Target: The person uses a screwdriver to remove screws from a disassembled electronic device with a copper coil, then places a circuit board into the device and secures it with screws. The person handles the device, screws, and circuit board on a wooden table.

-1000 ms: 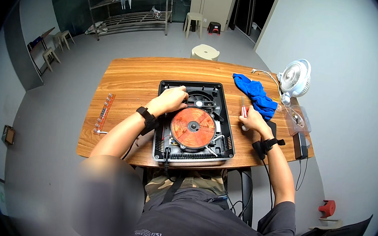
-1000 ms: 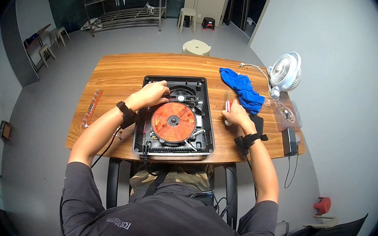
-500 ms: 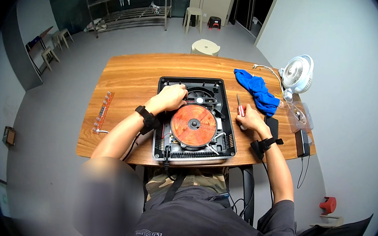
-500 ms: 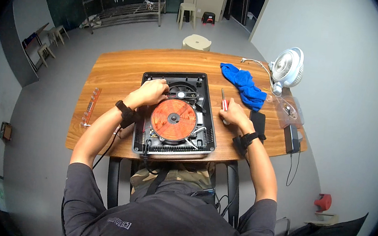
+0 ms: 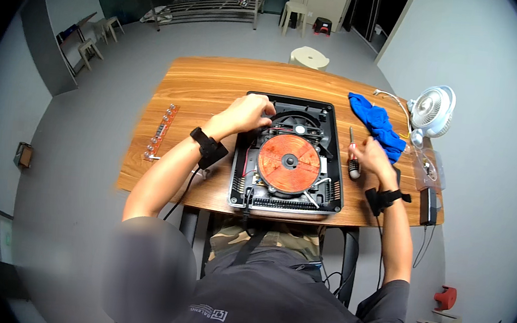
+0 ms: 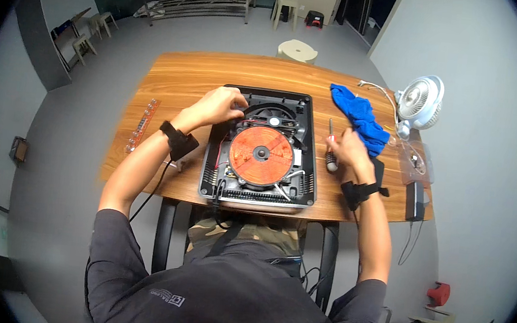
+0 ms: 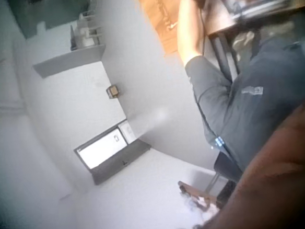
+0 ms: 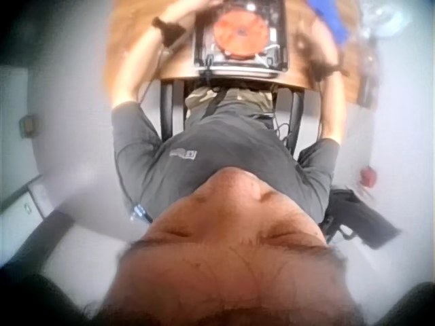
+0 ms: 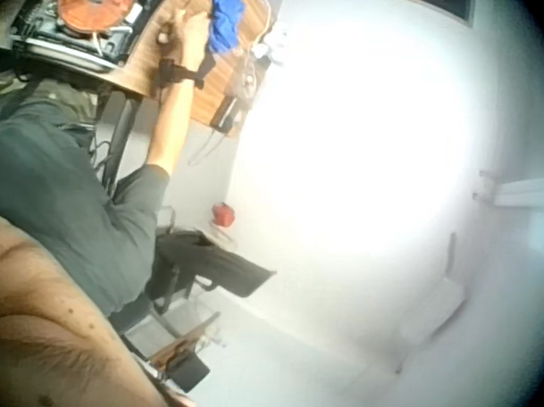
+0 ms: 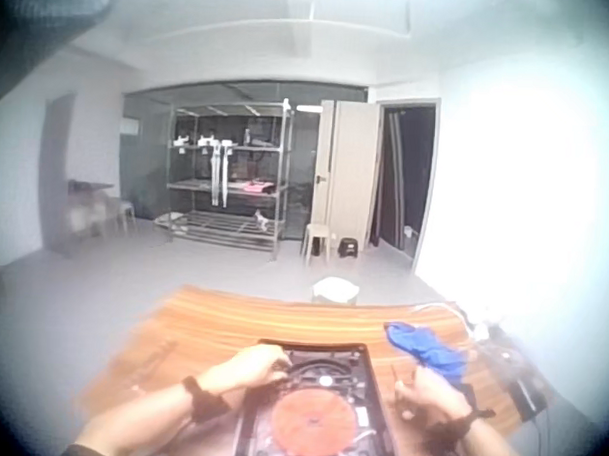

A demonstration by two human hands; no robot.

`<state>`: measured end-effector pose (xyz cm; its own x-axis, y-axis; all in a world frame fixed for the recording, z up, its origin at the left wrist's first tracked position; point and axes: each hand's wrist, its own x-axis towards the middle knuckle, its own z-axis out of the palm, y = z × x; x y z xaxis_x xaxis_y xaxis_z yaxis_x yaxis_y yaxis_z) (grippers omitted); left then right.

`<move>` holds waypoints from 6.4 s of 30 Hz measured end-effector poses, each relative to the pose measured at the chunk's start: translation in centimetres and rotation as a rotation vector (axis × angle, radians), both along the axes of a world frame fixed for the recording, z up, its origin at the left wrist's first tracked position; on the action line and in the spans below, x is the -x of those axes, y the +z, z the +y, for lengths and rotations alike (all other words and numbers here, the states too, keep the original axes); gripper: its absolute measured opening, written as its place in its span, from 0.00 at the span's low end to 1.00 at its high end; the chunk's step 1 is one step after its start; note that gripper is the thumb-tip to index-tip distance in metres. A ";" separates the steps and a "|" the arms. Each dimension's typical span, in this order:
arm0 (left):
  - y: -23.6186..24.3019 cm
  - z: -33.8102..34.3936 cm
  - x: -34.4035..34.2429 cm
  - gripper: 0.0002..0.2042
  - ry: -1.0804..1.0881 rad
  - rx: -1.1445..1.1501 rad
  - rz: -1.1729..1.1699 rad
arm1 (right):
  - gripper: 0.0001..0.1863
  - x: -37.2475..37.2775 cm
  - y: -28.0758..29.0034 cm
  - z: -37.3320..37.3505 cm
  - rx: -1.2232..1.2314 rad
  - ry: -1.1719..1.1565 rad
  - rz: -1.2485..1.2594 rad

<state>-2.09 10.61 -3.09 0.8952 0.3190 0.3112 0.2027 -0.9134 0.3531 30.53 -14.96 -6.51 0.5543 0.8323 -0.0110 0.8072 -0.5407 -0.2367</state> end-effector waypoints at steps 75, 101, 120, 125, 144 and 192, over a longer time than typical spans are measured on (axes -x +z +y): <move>10.9 0.2 12.1 0.20 0.442 0.244 0.256 | 0.17 7.3 -3.1 3.8 -0.132 0.124 0.039; 0.3 4.4 -11.8 0.23 -0.080 -0.154 0.353 | 0.16 7.4 -2.5 3.3 -0.149 0.160 0.108; 0.5 4.1 -11.8 0.22 0.035 -0.113 0.402 | 0.15 7.4 -2.5 3.4 -0.158 0.160 0.096; 0.7 4.3 -11.8 0.21 0.030 -0.045 0.397 | 0.15 7.6 -2.4 3.2 -0.157 0.164 0.092; 0.7 9.5 -4.5 0.21 0.056 0.116 0.265 | 0.16 7.5 -2.3 3.5 -0.124 0.187 0.027; -2.5 9.4 -0.5 0.18 0.132 0.176 0.118 | 0.23 4.1 1.4 9.0 -0.199 0.717 -0.029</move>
